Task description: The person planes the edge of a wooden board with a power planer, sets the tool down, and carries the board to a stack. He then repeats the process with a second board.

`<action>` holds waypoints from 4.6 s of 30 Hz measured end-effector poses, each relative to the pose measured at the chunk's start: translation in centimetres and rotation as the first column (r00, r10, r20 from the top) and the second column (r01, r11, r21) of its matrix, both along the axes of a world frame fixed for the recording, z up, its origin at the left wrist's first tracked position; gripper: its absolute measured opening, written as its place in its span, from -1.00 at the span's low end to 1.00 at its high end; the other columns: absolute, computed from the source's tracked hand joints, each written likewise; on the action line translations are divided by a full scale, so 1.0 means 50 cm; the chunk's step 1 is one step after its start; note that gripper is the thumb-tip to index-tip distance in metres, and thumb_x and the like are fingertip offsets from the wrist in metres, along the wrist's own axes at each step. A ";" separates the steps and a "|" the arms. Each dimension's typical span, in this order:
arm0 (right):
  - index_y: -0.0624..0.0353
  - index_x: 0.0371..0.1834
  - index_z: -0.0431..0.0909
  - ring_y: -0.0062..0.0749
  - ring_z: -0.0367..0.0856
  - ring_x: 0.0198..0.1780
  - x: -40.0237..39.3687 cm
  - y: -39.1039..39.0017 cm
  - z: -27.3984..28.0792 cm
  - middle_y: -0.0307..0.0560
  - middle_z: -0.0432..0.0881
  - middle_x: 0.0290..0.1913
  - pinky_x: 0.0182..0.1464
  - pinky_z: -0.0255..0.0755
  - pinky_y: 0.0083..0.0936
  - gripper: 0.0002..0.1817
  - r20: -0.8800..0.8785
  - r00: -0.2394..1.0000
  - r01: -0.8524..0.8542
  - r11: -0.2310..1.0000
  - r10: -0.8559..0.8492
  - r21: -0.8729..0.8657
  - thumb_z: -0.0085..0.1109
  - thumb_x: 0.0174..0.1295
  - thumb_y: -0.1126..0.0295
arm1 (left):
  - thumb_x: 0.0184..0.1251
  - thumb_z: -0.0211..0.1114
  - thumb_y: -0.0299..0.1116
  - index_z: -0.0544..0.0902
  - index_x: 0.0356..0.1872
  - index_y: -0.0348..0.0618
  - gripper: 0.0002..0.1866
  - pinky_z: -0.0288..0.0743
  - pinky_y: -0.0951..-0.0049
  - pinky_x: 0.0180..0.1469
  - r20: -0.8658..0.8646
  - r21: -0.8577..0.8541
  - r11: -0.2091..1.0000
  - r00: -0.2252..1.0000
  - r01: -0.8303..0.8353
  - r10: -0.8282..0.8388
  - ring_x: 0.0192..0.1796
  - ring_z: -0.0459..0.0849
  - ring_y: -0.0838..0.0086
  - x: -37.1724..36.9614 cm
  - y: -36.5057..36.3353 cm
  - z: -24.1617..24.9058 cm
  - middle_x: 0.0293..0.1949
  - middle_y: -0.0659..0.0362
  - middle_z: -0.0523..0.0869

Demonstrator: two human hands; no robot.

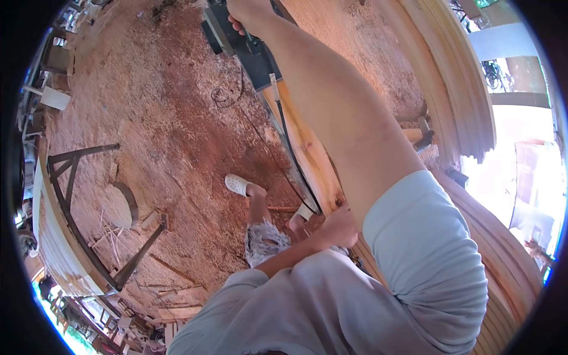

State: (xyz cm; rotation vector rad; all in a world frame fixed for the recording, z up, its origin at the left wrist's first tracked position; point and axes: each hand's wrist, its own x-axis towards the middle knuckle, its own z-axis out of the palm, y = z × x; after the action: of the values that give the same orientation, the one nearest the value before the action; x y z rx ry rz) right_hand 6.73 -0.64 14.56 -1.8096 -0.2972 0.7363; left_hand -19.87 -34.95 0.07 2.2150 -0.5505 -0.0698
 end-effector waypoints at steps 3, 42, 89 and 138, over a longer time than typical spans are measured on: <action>0.19 -0.55 0.44 -0.37 0.41 -0.73 0.030 0.040 -0.002 -0.15 0.44 -0.66 -0.69 0.25 -0.34 -0.33 0.004 1.000 -0.023 0.999 0.023 0.030 0.05 0.39 -0.25 | 0.19 0.22 -0.20 0.78 -0.08 -0.28 -0.59 -0.16 -0.12 0.61 -0.158 -0.038 0.990 0.978 0.134 -0.138 0.64 0.07 0.08 0.018 0.041 0.041 0.53 -0.08 0.32; 0.43 -0.42 0.61 -0.41 0.59 -0.65 0.104 0.096 -0.075 -0.01 0.65 -0.51 -0.65 0.43 -0.42 -0.79 0.028 0.982 -0.190 0.980 0.188 0.058 0.37 0.11 0.45 | 0.12 0.43 -0.23 0.73 -0.24 -0.26 -0.70 0.62 0.03 -0.18 -0.646 0.496 0.010 -0.361 -0.868 0.673 -0.24 0.76 0.09 -0.279 0.422 -0.366 -0.24 -0.13 0.77; 0.30 -0.77 0.58 -0.30 0.65 -0.64 0.354 0.554 -0.069 0.01 0.61 -0.71 -0.38 0.61 -0.44 -0.67 0.268 0.938 -0.153 0.956 0.220 -0.252 0.08 0.08 0.38 | 0.36 0.13 -0.02 0.79 -0.02 -0.22 -0.50 -0.22 -0.23 0.59 0.101 0.186 0.978 0.992 -0.093 0.075 0.60 0.07 -0.09 0.340 0.542 -0.052 0.49 -0.08 0.36; 0.41 -0.69 0.55 -0.32 0.52 -0.71 0.689 1.163 -0.042 -0.02 0.55 -0.67 -0.66 0.37 -0.34 -0.76 0.309 0.943 -0.114 0.992 0.127 -0.060 0.29 0.03 0.47 | 0.07 0.27 -0.26 0.81 -0.35 -0.14 -0.75 0.17 0.12 0.40 0.098 -0.224 0.974 0.993 -0.039 0.063 0.22 0.46 0.24 0.582 1.021 -0.036 0.00 0.10 0.62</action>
State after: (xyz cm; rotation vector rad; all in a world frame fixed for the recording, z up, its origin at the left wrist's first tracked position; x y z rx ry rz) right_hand 41.17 57.52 12.45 -1.9604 -0.6099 0.5394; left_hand 9.25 16.12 -1.72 2.0208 -0.5314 0.1304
